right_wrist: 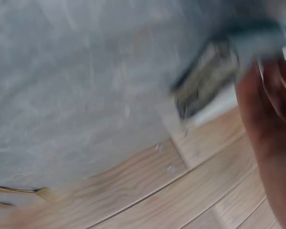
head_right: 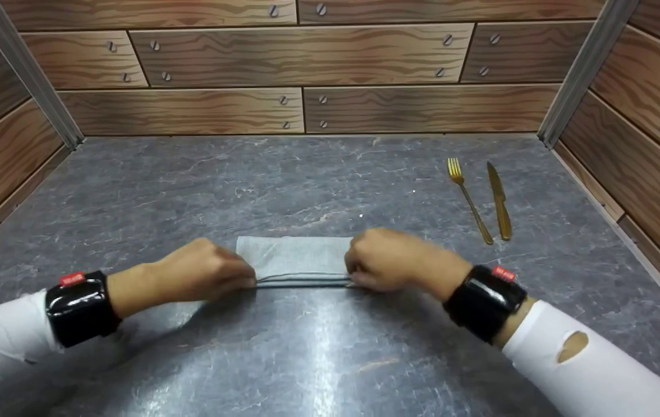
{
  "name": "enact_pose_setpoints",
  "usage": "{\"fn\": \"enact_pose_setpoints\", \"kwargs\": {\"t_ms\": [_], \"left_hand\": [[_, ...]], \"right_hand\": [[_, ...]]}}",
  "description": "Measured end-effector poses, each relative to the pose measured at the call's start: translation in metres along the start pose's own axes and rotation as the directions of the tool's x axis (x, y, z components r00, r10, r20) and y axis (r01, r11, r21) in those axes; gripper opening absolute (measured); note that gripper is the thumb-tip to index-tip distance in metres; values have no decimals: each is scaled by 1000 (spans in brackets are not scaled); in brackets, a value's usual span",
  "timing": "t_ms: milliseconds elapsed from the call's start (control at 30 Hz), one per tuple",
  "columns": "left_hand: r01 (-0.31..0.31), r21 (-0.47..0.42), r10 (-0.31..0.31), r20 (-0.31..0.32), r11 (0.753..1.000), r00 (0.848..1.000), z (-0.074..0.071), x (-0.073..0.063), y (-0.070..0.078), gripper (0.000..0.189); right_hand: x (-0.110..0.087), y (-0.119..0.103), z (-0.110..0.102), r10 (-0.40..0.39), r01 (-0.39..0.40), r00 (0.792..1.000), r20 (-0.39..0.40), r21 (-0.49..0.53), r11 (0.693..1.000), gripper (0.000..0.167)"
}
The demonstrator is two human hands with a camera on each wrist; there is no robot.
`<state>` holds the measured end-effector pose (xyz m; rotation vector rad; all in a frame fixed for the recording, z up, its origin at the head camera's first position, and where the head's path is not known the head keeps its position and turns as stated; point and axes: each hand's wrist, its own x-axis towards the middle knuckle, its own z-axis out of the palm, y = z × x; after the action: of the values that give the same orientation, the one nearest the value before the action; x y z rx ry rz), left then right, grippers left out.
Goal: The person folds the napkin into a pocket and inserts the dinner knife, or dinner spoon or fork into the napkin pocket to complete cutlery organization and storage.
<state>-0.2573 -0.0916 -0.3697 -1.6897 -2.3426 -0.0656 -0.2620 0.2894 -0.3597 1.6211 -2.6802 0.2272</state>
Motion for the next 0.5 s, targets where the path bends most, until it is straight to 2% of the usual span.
{"fn": "enact_pose_setpoints", "kwargs": {"t_ms": [33,100,133,200,300,367,400,467,500], "left_hand": [[71,-120,-75,-28,990,997,13,-2,-10,17],[194,-286,-216,-47,938,975,40,-5,-28,18],[248,-344,-277,-36,906,960,54,-5,-37,17],[353,-420,-385,9,836,923,81,-4,-54,15],[475,-522,-506,92,709,857,79,2,-56,8],[525,-578,-558,139,625,818,78,5,-58,6],[541,-601,-578,156,588,801,79,6,-59,5],[566,-614,-615,160,550,772,80,6,-60,9],[576,-610,-630,156,544,761,80,6,-61,13]], "right_hand": [[-5,22,8,5,-5,1000,14,67,998,4],[-13,65,28,5,-9,1000,25,150,989,13],[-17,84,39,-3,0,1000,14,180,984,18],[-19,97,47,-16,17,1000,-2,193,981,24],[-9,79,33,-19,29,999,-42,246,969,30],[-2,59,17,9,-1,999,-31,245,969,31],[-1,58,17,28,-17,999,-44,243,970,35],[4,41,5,136,-129,991,-15,226,966,43],[6,31,-3,186,-183,982,5,207,961,49]]}}
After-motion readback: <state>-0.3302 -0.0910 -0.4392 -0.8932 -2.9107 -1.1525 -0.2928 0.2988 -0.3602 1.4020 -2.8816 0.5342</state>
